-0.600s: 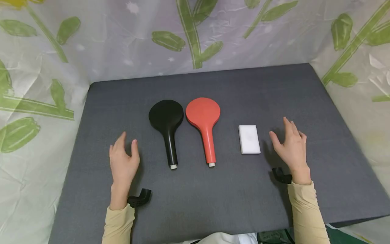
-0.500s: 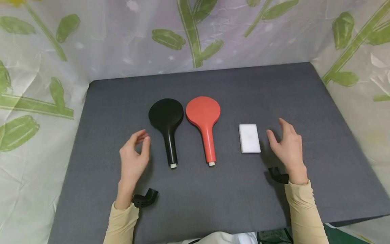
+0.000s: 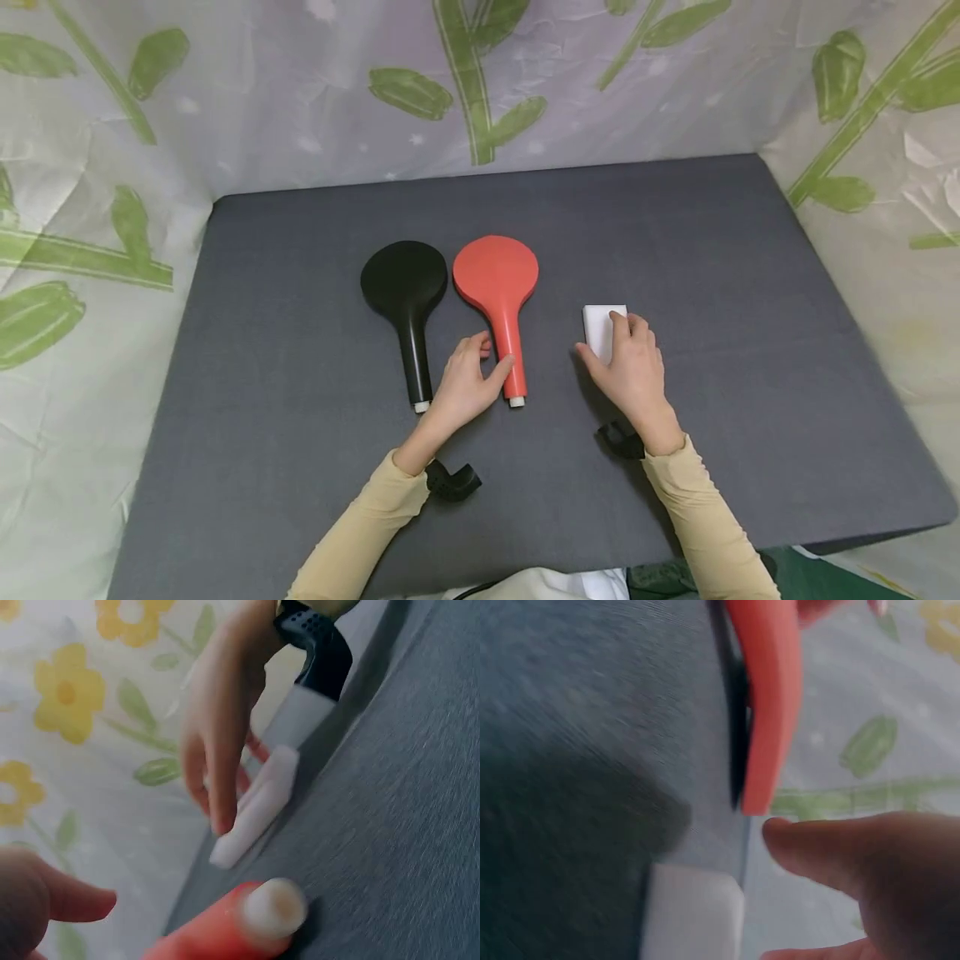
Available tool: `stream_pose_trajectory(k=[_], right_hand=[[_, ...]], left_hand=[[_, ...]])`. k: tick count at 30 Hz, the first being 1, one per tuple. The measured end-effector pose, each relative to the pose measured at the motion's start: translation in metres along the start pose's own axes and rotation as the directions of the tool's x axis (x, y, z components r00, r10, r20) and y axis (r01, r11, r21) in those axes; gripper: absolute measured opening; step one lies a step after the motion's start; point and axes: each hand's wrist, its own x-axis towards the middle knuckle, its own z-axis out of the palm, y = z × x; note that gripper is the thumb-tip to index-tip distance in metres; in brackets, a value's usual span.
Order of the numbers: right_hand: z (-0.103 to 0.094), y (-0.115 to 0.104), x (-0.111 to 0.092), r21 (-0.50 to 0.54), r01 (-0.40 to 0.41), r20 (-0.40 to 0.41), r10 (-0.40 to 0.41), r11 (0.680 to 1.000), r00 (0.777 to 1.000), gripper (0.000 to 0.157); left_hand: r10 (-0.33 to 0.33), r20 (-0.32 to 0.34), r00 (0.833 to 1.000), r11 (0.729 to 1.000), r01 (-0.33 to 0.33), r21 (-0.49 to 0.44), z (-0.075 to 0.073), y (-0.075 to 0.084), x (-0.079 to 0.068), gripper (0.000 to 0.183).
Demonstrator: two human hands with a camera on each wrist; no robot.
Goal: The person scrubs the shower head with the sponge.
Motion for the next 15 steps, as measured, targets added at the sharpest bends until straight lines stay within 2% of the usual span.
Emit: stream_pose_trajectory(k=[7,15], right_hand=[[0.009,-0.001,-0.005,-0.02,-0.014,0.024,0.015,1.0,1.0,0.058],[0.012,-0.001,-0.005,-0.013,-0.032,0.003,0.032,0.999,0.999,0.055]], left_hand=[[-0.114,0.026,0.993,0.99,0.115,-0.075,0.014,-0.007,0.011,0.059],[-0.152,0.0,0.988,0.984,0.151,-0.09,0.018,-0.01,0.019,0.047]])
